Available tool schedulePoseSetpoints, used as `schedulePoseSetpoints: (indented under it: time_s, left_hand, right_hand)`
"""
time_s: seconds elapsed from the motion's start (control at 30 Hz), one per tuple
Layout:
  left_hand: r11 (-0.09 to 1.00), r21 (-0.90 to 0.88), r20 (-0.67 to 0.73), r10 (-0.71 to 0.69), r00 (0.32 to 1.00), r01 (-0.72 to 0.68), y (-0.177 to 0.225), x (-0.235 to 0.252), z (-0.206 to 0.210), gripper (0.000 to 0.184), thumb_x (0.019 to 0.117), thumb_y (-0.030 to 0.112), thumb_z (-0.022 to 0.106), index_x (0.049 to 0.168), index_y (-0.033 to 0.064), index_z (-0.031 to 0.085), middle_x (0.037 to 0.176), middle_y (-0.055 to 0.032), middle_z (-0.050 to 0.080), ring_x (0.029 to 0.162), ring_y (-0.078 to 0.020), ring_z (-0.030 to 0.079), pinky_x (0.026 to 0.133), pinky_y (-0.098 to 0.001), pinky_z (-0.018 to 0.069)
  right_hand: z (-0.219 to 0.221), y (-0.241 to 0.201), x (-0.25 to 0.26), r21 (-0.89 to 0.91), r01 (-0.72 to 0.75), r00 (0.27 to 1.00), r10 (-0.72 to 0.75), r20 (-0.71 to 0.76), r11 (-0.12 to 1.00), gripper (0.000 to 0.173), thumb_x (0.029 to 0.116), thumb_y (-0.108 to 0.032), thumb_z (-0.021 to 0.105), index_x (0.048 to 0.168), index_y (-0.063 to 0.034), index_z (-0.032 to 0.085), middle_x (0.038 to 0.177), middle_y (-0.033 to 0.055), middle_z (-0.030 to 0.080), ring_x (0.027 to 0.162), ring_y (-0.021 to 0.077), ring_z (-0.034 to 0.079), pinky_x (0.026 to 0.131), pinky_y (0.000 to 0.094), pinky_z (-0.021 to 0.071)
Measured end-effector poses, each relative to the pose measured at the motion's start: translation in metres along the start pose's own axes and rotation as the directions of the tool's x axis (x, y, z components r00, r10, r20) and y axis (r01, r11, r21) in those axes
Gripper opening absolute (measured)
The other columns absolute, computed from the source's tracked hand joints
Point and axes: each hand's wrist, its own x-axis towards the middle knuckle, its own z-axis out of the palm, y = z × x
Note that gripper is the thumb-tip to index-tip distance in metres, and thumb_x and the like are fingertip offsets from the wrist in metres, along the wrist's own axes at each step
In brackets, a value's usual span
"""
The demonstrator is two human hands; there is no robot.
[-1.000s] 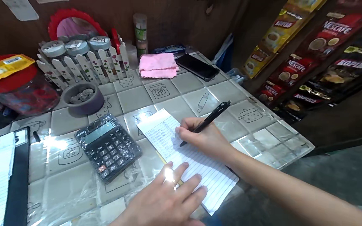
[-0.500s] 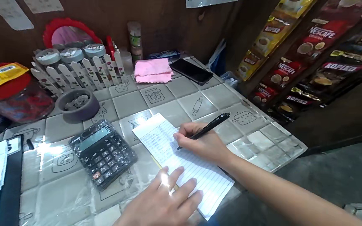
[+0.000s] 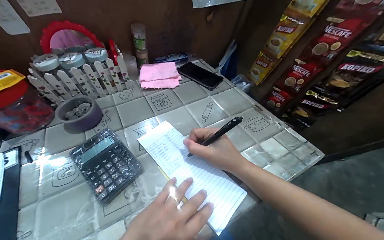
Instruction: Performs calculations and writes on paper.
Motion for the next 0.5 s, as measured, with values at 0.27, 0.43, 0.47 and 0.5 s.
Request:
schedulePoseSetpoints:
  time_s: [0.27,0.43,0.47,0.5]
  left_hand:
    - [1.000,-0.002,-0.004,-0.001,1.000,0.001,0.0004,0.0002,0.0007,0.059,0.1058,0.058,0.036,0.144,0.0188,0.056,0.150,-0.0065,0.056,0.145,-0.0359,0.043,0.115,-0.0579,0.0379]
    - [1.000,-0.003,-0.007,-0.001,1.000,0.001,0.0009,0.0006,0.0000,0.058,0.1059,0.058,0.036,0.144,0.0185,0.057,0.149,-0.0065,0.056,0.145,-0.0360,0.044,0.114,-0.0583,0.0389]
    - [1.000,-0.003,-0.006,-0.004,1.000,0.004,0.0013,0.0006,-0.0001,0.058,0.1060,0.058,0.036,0.144,0.0185,0.057,0.150,-0.0063,0.056,0.145,-0.0357,0.044,0.114,-0.0583,0.0388]
    - [1.000,-0.004,-0.006,-0.005,1.000,0.005,0.0014,0.0003,-0.0003,0.058,0.1061,0.058,0.036,0.144,0.0185,0.057,0.150,-0.0062,0.056,0.145,-0.0354,0.044,0.114,-0.0583,0.0386]
  right_hand:
    - [0.0023,0.0002,-0.0021,-0.070,0.062,0.998,-0.061,0.023,0.996,0.026,0.0936,-0.013,0.062,0.068,-0.0119,0.061,0.058,-0.0062,0.051,0.052,-0.0002,0.047,0.046,0.0169,0.0342]
    - [0.0022,0.0018,-0.0008,-0.036,0.049,0.999,-0.049,0.005,0.998,0.027,0.0944,-0.014,0.063,0.068,-0.0121,0.060,0.058,-0.0061,0.052,0.052,0.0005,0.049,0.046,0.0176,0.0359]
    - [0.0020,0.0024,-0.0009,-0.032,0.053,0.999,-0.052,0.009,0.998,0.027,0.0946,-0.014,0.062,0.068,-0.0121,0.060,0.058,-0.0062,0.052,0.052,0.0003,0.049,0.047,0.0176,0.0361]
    - [0.0019,0.0026,-0.0007,-0.032,0.053,0.999,-0.053,0.011,0.998,0.027,0.0945,-0.014,0.062,0.068,-0.0122,0.060,0.058,-0.0063,0.052,0.052,0.0002,0.049,0.046,0.0176,0.0360]
